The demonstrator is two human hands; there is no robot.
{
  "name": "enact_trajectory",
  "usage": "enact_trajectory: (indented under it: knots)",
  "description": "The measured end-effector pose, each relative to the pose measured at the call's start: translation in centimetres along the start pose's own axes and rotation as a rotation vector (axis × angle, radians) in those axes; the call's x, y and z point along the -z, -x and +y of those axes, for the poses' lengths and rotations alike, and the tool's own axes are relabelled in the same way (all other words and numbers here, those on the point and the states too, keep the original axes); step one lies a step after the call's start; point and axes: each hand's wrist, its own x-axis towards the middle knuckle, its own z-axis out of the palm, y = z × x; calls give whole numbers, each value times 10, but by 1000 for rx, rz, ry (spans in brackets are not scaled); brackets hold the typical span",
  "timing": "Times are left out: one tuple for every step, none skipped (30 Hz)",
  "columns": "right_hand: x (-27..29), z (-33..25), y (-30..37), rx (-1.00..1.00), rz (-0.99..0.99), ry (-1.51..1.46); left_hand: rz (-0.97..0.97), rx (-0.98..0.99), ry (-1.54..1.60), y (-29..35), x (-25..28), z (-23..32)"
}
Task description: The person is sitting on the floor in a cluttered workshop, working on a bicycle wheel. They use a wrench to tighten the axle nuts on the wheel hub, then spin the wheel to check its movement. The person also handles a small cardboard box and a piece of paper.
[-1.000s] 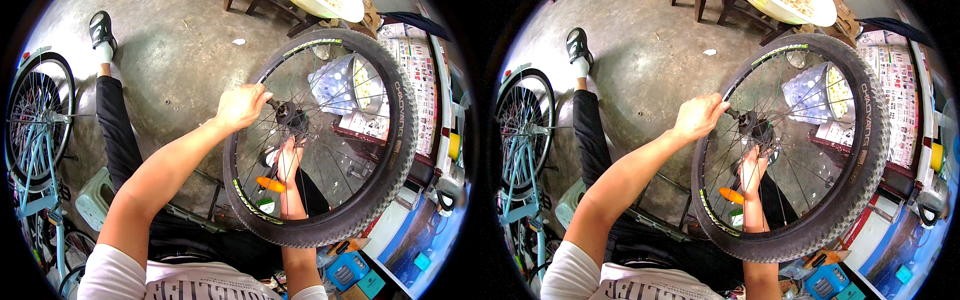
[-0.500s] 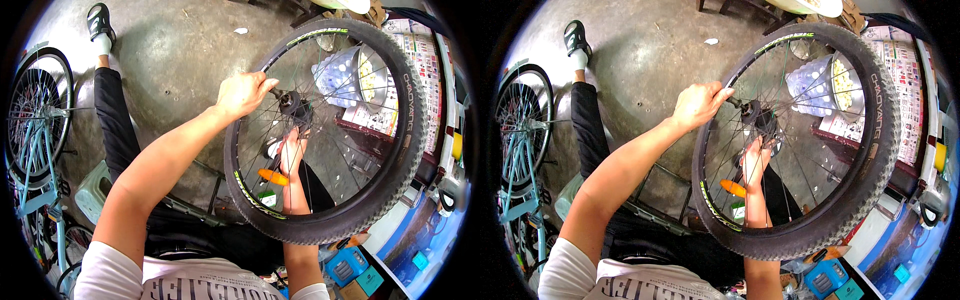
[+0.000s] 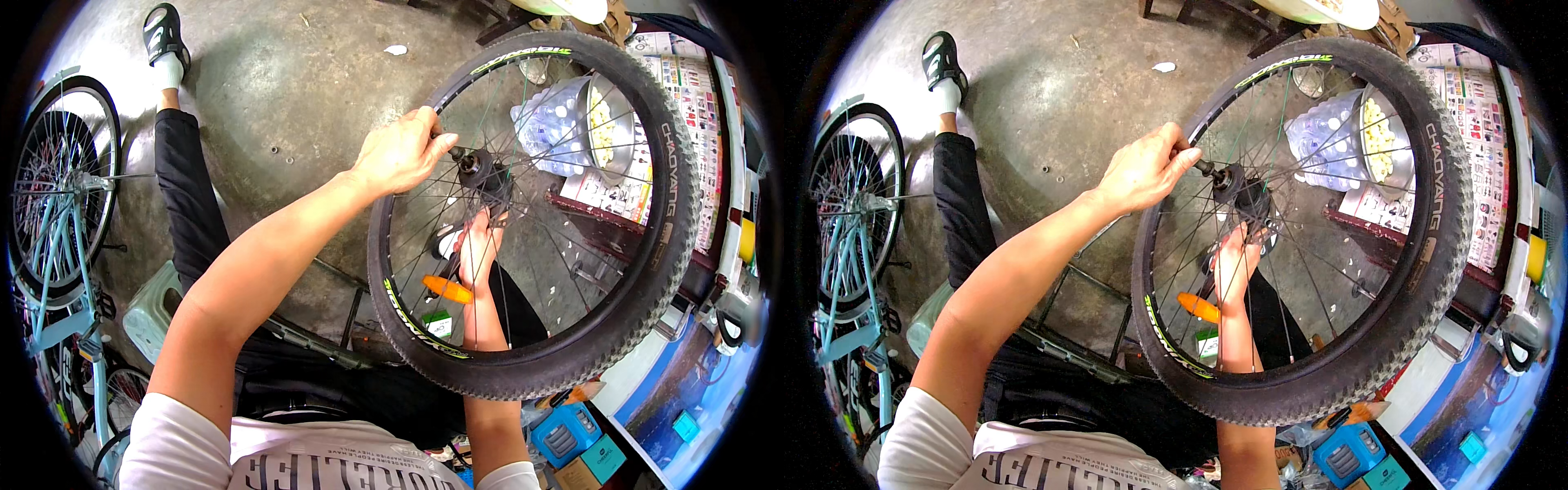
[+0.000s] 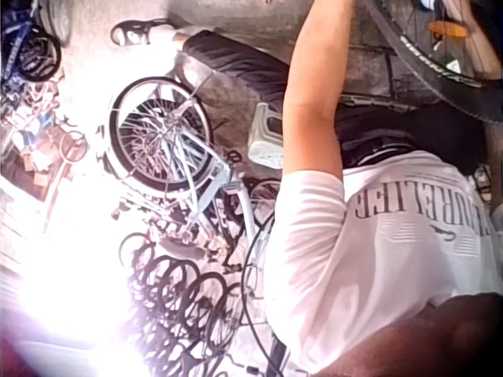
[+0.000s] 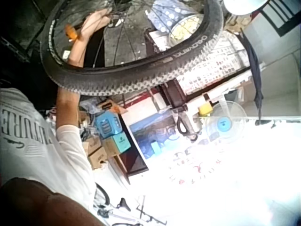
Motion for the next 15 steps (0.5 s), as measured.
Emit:
enact_trajectory:
  knots:
    - [0,0,0,1,-1,0,15,-60,9,0,-3,-5]
    - [-1,1,-1,1,-12,9,30,-117,16,0,-2,-5]
    - [-2,2,-1,2,-22,18,31,-114,12,0,0,-5]
    - [-2,4,-1,0,-25,16,-36,-58,-73,-1,1,-4]
    - [-2,6,-2,8,-35,12,-103,-1,-158,-2,2,-4]
    - [-3,8,-2,17,-44,8,-103,1,-161,-3,4,-3]
    - [3,0,-1,29,-26,19,-156,45,-140,-7,4,5]
    - [2,-1,1,22,-25,17,-208,103,-142,-7,6,5]
    - [0,-1,1,15,-24,16,-208,103,-145,-6,6,3]
    - [0,0,1,13,-25,14,-126,66,-75,-3,5,1]
    - [0,3,0,12,-24,31,-44,29,-6,-1,4,-2]
    - [0,4,0,11,-22,48,-44,30,-8,-1,2,-6]
    - [-3,4,1,10,-27,47,-27,-21,-33,-1,2,-9]
    - [-6,2,2,5,-34,24,-9,-71,-59,0,2,-13]
    - [-3,-2,3,6,-29,8,-10,-75,-50,-2,1,-8]
